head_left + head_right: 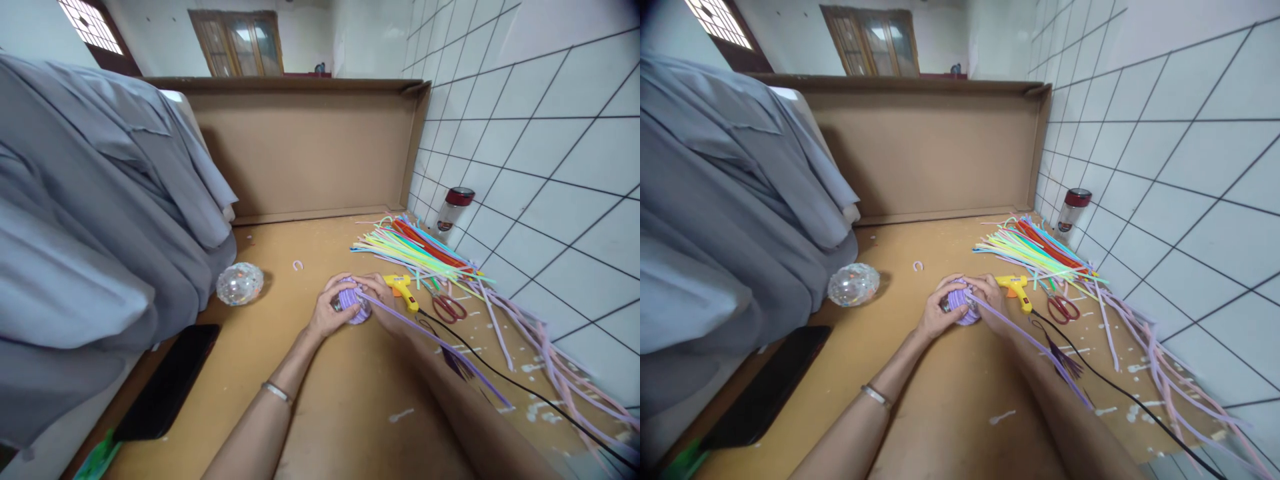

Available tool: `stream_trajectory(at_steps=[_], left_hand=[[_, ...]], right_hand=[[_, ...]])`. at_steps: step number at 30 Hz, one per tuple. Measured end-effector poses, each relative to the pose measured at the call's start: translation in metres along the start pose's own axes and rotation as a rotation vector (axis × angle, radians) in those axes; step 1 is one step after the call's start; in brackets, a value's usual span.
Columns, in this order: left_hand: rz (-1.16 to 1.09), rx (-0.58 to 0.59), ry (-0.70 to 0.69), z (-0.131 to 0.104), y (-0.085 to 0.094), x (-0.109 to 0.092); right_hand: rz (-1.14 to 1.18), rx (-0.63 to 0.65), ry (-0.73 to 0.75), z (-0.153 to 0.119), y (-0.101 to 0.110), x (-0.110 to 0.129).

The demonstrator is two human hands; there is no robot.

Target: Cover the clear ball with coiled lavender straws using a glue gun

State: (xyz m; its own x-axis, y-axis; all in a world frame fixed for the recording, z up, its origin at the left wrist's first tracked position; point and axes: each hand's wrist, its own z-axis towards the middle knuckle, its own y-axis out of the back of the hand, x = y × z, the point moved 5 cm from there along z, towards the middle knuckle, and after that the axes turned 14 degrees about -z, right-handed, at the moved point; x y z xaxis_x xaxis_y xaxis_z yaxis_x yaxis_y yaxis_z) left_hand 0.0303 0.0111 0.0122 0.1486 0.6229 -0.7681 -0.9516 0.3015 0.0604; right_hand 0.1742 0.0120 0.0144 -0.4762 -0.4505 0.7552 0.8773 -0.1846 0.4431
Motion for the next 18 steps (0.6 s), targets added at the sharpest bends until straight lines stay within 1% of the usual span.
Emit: stream_trajectory(at_steps=[6,12,15,18], left_hand=[[0.015,-0.016,0.004,0.0,0.0,0.004],[0.025,-0.001,0.003,0.002,-0.002,0.001],[0.02,-0.016,0.023,0.002,-0.001,0.002],[0.007,-0.04,0.034,0.002,0.001,0.004]], right_hand=[[-0.047,-0.021,0.002,0.001,-0.002,-0.002],[-0.085,-0.072,0.016,0.001,0.003,0.002],[-0.086,-0.048,0.035,0.0,0.006,0.008],[-0.062,0.01,0.051,-0.005,0.007,0.015]])
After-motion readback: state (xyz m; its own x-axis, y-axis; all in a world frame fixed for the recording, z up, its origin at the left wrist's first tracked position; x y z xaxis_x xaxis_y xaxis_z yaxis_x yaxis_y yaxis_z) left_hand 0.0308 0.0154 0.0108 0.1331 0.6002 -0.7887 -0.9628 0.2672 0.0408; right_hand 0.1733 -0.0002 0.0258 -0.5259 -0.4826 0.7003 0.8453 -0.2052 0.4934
